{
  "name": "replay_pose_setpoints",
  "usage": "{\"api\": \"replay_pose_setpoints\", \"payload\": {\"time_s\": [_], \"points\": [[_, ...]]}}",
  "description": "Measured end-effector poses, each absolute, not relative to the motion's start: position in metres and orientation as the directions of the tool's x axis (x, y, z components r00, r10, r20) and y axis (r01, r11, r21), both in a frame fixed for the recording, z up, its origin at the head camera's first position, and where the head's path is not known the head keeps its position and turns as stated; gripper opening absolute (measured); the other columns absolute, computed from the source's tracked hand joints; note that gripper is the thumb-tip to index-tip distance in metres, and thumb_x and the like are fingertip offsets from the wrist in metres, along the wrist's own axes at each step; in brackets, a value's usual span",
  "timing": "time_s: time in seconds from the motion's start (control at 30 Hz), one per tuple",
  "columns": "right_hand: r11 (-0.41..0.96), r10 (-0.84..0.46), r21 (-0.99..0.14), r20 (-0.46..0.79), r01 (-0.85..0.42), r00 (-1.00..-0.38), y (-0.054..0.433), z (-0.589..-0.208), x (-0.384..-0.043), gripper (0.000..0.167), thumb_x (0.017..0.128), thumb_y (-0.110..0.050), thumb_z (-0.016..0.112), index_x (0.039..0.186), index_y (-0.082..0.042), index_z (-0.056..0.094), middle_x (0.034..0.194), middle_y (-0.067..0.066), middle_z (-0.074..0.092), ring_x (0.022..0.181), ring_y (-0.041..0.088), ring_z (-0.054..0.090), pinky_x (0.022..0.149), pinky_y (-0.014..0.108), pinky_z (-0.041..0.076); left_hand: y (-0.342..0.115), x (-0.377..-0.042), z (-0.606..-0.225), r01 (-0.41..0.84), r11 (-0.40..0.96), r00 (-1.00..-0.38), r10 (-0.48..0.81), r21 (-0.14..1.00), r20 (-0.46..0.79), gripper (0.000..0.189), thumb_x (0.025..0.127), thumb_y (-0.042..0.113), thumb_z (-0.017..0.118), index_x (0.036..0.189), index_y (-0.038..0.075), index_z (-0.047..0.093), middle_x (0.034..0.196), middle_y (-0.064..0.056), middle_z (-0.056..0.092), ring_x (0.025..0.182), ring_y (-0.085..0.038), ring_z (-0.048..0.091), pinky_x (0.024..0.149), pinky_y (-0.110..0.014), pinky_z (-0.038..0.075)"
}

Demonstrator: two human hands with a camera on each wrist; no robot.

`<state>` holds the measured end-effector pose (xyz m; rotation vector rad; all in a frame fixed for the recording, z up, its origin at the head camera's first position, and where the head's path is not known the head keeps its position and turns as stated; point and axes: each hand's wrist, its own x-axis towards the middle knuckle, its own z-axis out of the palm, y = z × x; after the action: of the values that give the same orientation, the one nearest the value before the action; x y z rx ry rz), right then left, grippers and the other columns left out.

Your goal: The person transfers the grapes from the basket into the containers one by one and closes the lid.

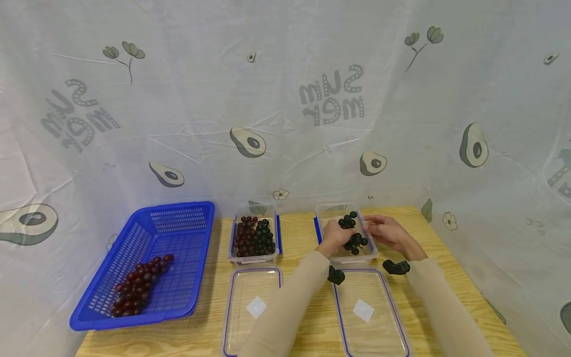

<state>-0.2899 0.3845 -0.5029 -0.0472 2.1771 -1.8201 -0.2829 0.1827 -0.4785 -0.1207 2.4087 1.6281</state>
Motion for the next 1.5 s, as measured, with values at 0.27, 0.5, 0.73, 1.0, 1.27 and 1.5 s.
{"api": "replay_pose_setpoints", "payload": {"time_s": [0.27,0.5,0.73,1.0,1.27,1.5], "points": [[0.188,-0.204,-0.968,-0.206,0.168,-0.957,0.38,-0.503,-0.289,0.059,0.109,-0.013,0.056,0.158,0.01,0.032,0.108,-0.009,0.069,0.09,0.001,0.065,0.078,0.022,0.056,0.182,-0.281,-0.486,-0.154,0.481,-0.979,0.045,0.863,-0.199,0.032,0.09,0.019,0.081,0.109,-0.005,0.07,0.106,-0.019,0.073,0.091,-0.028,0.072,0.073,-0.038,0.059],[0.209,-0.191,-0.963,-0.213,0.172,-0.958,0.379,-0.502,-0.287,0.058,0.109,-0.013,0.055,0.159,0.009,0.033,0.104,-0.01,0.065,0.088,0.002,0.062,0.077,0.022,0.055,0.185,-0.276,-0.492,-0.192,0.469,-0.969,0.047,0.862,-0.242,0.03,0.089,0.018,0.083,0.105,-0.003,0.068,0.1,-0.016,0.071,0.089,-0.028,0.073,0.076,-0.04,0.064],[0.196,-0.191,-0.965,-0.214,0.176,-0.958,0.378,-0.502,-0.287,0.061,0.109,-0.014,0.056,0.159,0.009,0.032,0.103,-0.011,0.064,0.089,0.0,0.062,0.077,0.021,0.054,0.186,-0.274,-0.491,-0.204,0.476,-0.962,0.066,0.855,-0.266,0.038,0.092,0.023,0.081,0.115,-0.004,0.067,0.109,-0.018,0.071,0.098,-0.028,0.071,0.085,-0.042,0.062],[0.189,-0.191,-0.966,-0.215,0.179,-0.958,0.381,-0.502,-0.285,0.061,0.109,-0.014,0.057,0.158,0.011,0.031,0.102,-0.011,0.065,0.088,0.001,0.063,0.077,0.02,0.055,0.187,-0.275,-0.494,-0.215,0.495,-0.947,0.104,0.842,-0.304,0.036,0.092,0.027,0.08,0.111,-0.001,0.067,0.103,-0.015,0.069,0.085,-0.026,0.066,0.078,-0.043,0.06],[0.194,-0.182,-0.964,-0.22,0.184,-0.958,0.381,-0.503,-0.286,0.06,0.109,-0.014,0.056,0.159,0.009,0.032,0.105,-0.01,0.065,0.09,0.001,0.064,0.078,0.021,0.056,0.189,-0.275,-0.492,-0.224,0.537,-0.929,0.135,0.814,-0.345,0.043,0.097,0.03,0.075,0.125,-0.002,0.066,0.117,-0.017,0.07,0.098,-0.033,0.07,0.086,-0.047,0.062],[0.188,-0.181,-0.964,-0.221,0.187,-0.958,0.38,-0.501,-0.286,0.06,0.109,-0.014,0.056,0.158,0.011,0.031,0.105,-0.009,0.065,0.09,0.002,0.064,0.078,0.021,0.056,0.19,-0.276,-0.49,-0.21,0.583,-0.924,0.143,0.785,-0.354,0.057,0.1,0.038,0.07,0.14,-0.002,0.061,0.14,-0.02,0.064,0.123,-0.036,0.065,0.101,-0.049,0.057]]}}
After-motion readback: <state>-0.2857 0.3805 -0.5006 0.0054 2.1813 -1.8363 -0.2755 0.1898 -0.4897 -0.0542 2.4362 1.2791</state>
